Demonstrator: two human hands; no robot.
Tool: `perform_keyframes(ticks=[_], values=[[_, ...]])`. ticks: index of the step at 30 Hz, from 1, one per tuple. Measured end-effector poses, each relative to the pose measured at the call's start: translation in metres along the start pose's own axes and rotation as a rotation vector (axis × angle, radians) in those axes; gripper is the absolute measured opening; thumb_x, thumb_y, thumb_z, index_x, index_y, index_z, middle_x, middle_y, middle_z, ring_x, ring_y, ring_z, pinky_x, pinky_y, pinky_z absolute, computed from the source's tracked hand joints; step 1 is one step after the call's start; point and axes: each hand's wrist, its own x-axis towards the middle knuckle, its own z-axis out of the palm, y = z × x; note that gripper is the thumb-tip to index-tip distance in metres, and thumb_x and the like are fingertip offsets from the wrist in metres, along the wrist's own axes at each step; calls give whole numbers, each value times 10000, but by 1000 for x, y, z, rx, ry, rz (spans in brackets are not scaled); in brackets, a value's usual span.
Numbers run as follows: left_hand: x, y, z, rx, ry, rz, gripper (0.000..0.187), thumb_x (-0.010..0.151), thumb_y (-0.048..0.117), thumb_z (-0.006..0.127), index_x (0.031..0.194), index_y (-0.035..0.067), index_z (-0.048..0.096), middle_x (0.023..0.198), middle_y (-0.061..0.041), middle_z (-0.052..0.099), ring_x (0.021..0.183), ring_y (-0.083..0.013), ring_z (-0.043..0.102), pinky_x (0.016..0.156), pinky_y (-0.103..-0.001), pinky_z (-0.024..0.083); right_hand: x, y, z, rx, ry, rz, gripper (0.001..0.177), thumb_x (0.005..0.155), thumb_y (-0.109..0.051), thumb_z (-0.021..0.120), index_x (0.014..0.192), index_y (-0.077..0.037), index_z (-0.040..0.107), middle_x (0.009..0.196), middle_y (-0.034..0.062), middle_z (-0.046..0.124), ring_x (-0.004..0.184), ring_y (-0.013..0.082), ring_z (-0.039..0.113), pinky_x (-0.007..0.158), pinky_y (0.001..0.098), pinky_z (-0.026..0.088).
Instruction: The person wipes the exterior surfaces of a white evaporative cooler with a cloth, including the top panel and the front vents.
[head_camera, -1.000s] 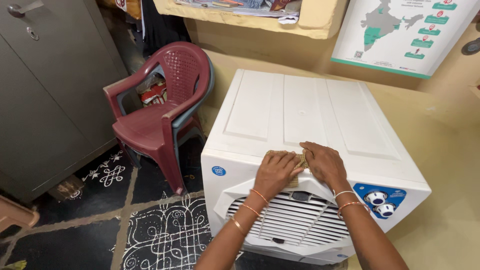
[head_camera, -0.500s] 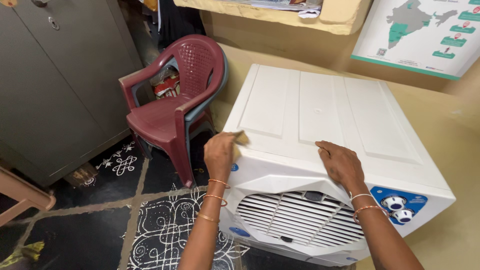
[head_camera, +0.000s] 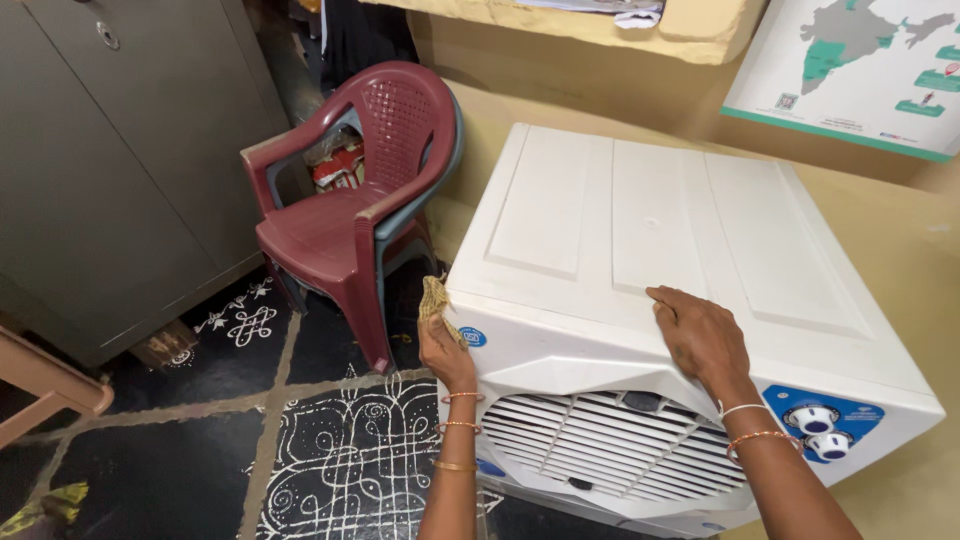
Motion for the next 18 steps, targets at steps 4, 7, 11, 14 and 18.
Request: perform_keyframes(ticks=[4,7,11,14,18], values=[[-23,-29,-3,52,32,-99,501,1103,401,433,1112,-56,639,957,-199,700,814,-327,692,724,-435,537,0,-1,-1,-5,-23,22,378,1001,-363,483,1308,-314,696,1347,-5,680,1221,316,629,1051,436,500],[-45,-60,-15,126,11,-231,490,1081,421,434,1126,-8,666,961,-177,728,847,-305,728,726,-418,563,0,0,0,-8,-13,15,374,1002,-369,484,1299,-310,703,1345,-6,683,1226,313,625,1056,432,496],[-77,-105,-40,165,-38,-468,501,1076,431,419,1135,7,680,950,-190,737,830,-323,722,710,-456,570,0,3,2,4,25,-33,371,989,-361,493,1282,-294,711,1358,-10,671,1223,317,618,1051,438,488],[-102,-141,-67,206,-98,-698,492,1040,441,438,1186,41,687,967,-196,740,825,-337,709,684,-480,583,0,2,1,7,26,-27,372,986,-362,496,1281,-291,712,1347,-5,675,1221,318,616,1047,438,488],[-107,-165,-88,463,-224,-753,477,1065,430,415,1262,98,694,975,-167,747,823,-298,712,730,-447,551,-3,0,-1,15,-6,19,378,993,-370,497,1296,-298,712,1311,27,702,1208,312,643,1054,431,502]])
